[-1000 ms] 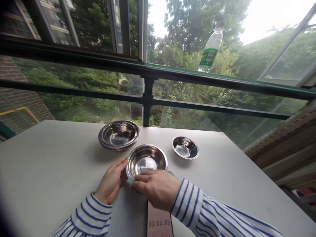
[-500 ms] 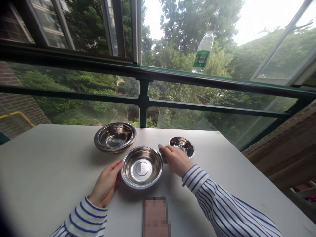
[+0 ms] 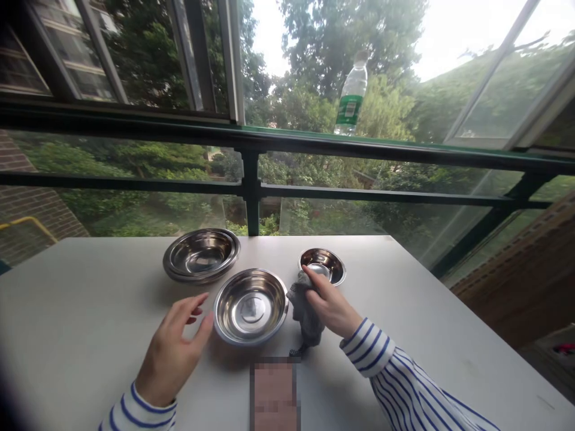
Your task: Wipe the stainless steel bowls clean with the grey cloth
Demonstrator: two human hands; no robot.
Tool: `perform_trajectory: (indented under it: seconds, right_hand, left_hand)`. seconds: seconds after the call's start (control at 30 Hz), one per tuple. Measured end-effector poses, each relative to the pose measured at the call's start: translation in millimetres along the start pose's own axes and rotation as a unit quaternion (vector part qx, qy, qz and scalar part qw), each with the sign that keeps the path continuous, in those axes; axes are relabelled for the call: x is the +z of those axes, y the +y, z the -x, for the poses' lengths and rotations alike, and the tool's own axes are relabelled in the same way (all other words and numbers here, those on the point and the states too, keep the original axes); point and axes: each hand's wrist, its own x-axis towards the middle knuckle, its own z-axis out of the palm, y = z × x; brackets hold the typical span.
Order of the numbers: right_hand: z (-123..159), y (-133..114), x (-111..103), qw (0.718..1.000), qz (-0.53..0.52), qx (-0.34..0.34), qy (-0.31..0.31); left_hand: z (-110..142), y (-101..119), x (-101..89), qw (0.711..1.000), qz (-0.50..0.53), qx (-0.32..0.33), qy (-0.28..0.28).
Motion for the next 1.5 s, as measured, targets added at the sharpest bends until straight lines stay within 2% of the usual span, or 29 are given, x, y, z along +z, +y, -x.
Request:
perform_trajectory:
  seconds: [0.1, 0.2, 0.33, 0.47, 0.57, 0.67, 0.77, 0.83, 0.93, 1.03, 1.13, 1.23, 1.3, 1.4, 1.5]
  right_hand:
    - [7, -5, 1, 1.000, 0.020, -0.004, 0.009]
    - [13, -8, 2, 0.996, 0.087, -0.013, 0.030]
    - [23, -11, 9, 0.980, 0.198, -0.014, 0.016]
    - [33, -16, 17, 0.961, 0.275, -0.001, -0.020]
    - [37, -18, 21, 0.956, 0.285, 0.002, -0.072]
    - [37, -17, 20, 0.962, 0.248, -0.001, -0.116]
    - [34, -12, 17, 0.977, 0.171, -0.014, -0.129]
    - [31, -10, 15, 0.986, 0.114, -0.021, -0.118]
    - [25, -11, 15, 0.995, 0.061, -0.021, -0.074]
    - [20, -15, 17, 0.999, 0.028, -0.035, -0.025]
    - [15, -23, 20, 0.998, -0.028, -0.050, -0.001]
    - [8, -34, 24, 0.997, -0.066, -0.038, 0.024]
    - [1, -41, 27, 0.994, -0.055, -0.053, 0.081]
    - [-8, -53, 33, 0.978, -0.012, -0.112, 0.173]
    - [-6, -61, 44, 0.966, 0.037, -0.181, 0.180]
  left_hand:
    - [4, 10, -3.4, 0.975, -0.057, 0.201, -0.077]
    - [4, 18, -2.2, 0.939, -0.112, 0.298, -0.132]
    - [2, 19, 0.0, 0.913, -0.155, 0.343, -0.157]
    - [-2, 19, 0.7, 0.904, -0.166, 0.354, -0.174]
    - [-5, 22, 1.0, 0.900, -0.166, 0.359, -0.183]
    - [-10, 23, 0.3, 0.906, -0.148, 0.353, -0.178]
    - [-18, 23, -1.6, 0.933, -0.092, 0.305, -0.165]
    - [-25, 23, -3.2, 0.957, -0.031, 0.241, -0.155]
    - [-35, 28, -6.5, 0.983, 0.073, 0.107, -0.130]
    - [-46, 35, -11.9, 0.979, 0.172, -0.041, -0.106]
    - [-53, 44, -18.2, 0.945, 0.256, -0.172, -0.110]
    - [-56, 49, -20.3, 0.892, 0.351, -0.258, -0.125]
    - [-55, 49, -17.0, 0.852, 0.417, -0.293, -0.119]
    - [-49, 48, -6.0, 0.801, 0.495, -0.326, -0.084]
    - [-39, 49, 6.2, 0.771, 0.542, -0.329, -0.062]
